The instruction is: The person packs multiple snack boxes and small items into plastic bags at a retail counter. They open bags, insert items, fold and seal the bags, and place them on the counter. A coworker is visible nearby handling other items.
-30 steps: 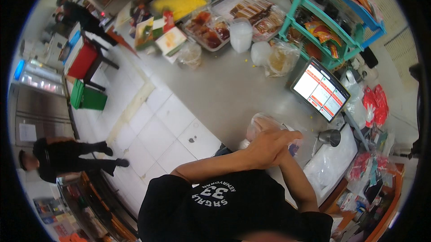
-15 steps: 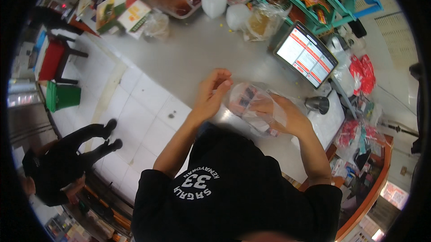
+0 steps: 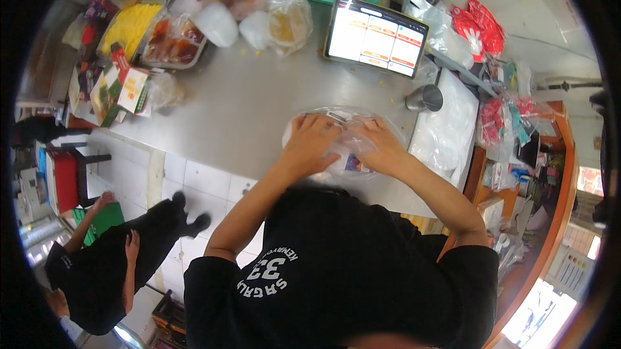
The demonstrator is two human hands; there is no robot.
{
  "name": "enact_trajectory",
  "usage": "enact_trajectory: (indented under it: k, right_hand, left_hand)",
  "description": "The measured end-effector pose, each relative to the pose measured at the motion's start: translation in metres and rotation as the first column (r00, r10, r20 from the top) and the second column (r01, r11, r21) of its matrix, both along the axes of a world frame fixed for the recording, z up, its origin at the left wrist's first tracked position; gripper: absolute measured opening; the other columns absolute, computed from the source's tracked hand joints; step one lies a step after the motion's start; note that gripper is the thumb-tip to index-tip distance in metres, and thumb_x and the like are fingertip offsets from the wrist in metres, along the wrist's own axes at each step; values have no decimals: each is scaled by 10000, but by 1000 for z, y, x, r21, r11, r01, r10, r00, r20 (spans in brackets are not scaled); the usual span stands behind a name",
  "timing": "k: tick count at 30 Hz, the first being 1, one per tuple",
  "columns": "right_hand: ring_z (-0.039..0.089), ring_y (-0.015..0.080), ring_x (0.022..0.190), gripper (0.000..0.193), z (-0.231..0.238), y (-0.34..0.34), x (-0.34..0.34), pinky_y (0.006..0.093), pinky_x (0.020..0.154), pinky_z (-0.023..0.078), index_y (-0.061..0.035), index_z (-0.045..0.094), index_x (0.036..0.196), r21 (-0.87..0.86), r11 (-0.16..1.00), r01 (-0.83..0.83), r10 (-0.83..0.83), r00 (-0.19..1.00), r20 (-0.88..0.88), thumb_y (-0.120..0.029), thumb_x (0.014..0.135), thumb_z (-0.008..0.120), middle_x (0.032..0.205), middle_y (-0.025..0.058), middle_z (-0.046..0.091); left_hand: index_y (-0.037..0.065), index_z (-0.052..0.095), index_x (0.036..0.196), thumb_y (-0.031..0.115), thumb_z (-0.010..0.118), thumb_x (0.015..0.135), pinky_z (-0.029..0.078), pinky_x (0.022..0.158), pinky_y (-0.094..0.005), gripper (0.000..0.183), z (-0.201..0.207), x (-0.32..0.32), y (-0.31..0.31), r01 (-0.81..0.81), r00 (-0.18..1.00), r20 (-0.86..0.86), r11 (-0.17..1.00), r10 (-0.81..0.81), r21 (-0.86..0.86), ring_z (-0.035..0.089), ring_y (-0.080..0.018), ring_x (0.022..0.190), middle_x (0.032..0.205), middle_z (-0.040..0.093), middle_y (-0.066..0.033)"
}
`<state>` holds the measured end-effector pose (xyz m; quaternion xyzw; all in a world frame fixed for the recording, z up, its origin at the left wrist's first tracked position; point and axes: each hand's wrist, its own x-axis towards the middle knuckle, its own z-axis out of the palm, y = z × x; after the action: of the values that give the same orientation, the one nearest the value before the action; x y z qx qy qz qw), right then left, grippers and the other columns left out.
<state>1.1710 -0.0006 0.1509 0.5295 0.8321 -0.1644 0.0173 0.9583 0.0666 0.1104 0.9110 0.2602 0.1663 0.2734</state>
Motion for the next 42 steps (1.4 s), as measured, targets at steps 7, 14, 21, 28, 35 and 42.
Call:
enact_trajectory:
  k: [7,14,21,28,35,42]
  right_hand:
    - [583,305,1063,420,58,-12,11,382,954,440,-7,645,1072,-208,955,213,-168,963,212,-258,747,735,1093,122,637]
    - [617,271,1057,351,144,-25,19,359,1007,416,-42,652,1042,-343,922,-177,219,972,88,-207,740,719,1061,117,661]
    - [405,412,1300,1022,84,-22,65,503,1081,328,-80,403,1420,-61,912,406,-409,883,-230,-196,524,879,1385,210,440]
    - [344,438,1337,1178,-37,-33,-32,556,1112,247,-22,324,1456,194,860,473,-421,870,-257,-364,493,910,1435,221,379]
    - [530,348,1059,655,-56,-32,-35,499,1018,377,-44,600,1152,397,754,523,-300,812,-500,-179,549,819,1031,125,596]
    - [556,330,873,267,-61,-38,-26,430,856,449,-35,621,941,168,830,532,-341,722,-603,-72,684,680,892,117,603]
  left_hand:
    - [150,630,1103,216,680,783,326,996,-530,331,-10,9,-8,-33,999,-32,989,38,146,454,-313,1207,1241,528,-66]
    - [194,600,1269,212,671,738,357,932,-526,537,-5,17,-11,-86,996,-11,978,89,190,487,-284,1087,1130,543,-70]
    - [234,572,1314,291,656,728,341,786,-449,594,2,39,-6,-125,977,-144,970,157,209,481,-271,953,980,503,-82]
    - [107,643,1102,222,643,752,379,838,-463,368,-22,39,-3,-214,968,148,975,203,62,516,-291,957,1004,557,-86]
    - [25,615,1007,231,652,832,430,819,-408,273,-20,10,-12,-6,758,538,829,368,-559,574,-322,789,978,600,-128]
    - [72,641,1060,254,750,697,474,647,-425,420,-14,15,5,15,977,209,995,-35,97,607,-317,765,916,609,-104]
